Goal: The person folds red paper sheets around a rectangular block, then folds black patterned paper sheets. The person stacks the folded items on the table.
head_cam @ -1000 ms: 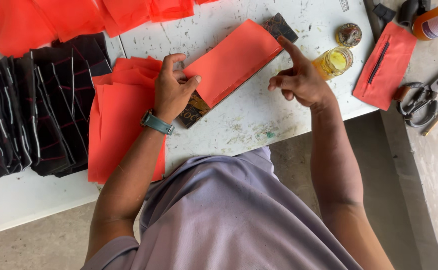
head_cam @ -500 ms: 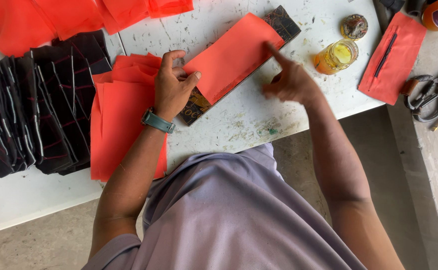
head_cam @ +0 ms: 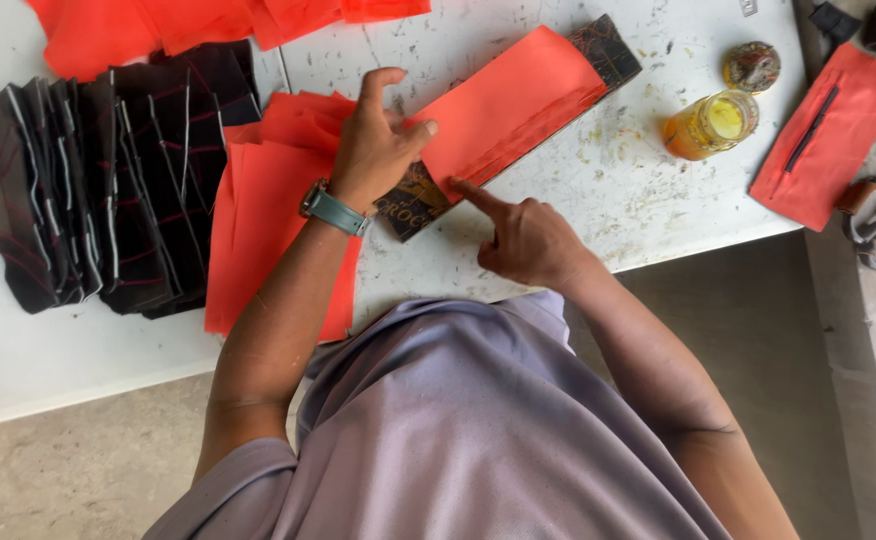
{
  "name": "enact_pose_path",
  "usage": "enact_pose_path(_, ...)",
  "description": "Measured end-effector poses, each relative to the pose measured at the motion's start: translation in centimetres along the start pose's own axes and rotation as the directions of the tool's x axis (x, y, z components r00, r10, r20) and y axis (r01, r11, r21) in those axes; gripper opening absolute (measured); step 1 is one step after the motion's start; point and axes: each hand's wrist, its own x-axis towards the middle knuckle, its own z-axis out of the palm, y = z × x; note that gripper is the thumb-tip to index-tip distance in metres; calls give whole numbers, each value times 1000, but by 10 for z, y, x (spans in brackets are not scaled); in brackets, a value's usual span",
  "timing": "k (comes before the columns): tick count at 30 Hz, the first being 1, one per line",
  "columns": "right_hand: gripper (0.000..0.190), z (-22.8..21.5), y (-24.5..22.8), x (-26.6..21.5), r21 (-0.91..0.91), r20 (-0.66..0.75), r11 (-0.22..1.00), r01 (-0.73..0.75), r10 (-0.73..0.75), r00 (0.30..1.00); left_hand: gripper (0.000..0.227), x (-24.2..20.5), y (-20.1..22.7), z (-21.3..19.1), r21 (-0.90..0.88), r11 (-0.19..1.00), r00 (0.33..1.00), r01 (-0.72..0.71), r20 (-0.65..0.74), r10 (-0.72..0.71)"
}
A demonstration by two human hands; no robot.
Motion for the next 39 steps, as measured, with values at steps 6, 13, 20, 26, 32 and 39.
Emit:
enact_pose_path(6, 80, -43, 90, 21, 159, -220, 978, -134, 167, 961, 52, 27, 15, -2, 294, 949, 989, -118, -55, 140)
enact_pose_path(13, 76, -55, 121, 36, -115, -344, 949, -294, 240, 908, 39, 82, 34, 61, 311, 878, 931, -363, 104, 349)
enact_pose_path(20, 66, -53, 125, 23, -33, -279, 993, -111, 97, 955, 41, 127, 30, 112, 474, 846, 968, -245, 167, 187)
enact_pose_path(26, 92, -31, 110, 16, 76, -100, 978, -196, 203, 974, 29, 136, 22, 125, 369, 844, 921, -390, 155, 358)
enact_pose_path(32, 87, -42, 85, 11, 138, -192, 986, -92, 118, 974, 25, 141, 17, 126, 232, 862, 889, -452, 199, 412)
enact_pose_path(39, 81, 6, 23, 4, -304, 8, 952, 27, -26, 1000, 51, 157, -2, 131, 365, 740, 825, -565, 275, 494)
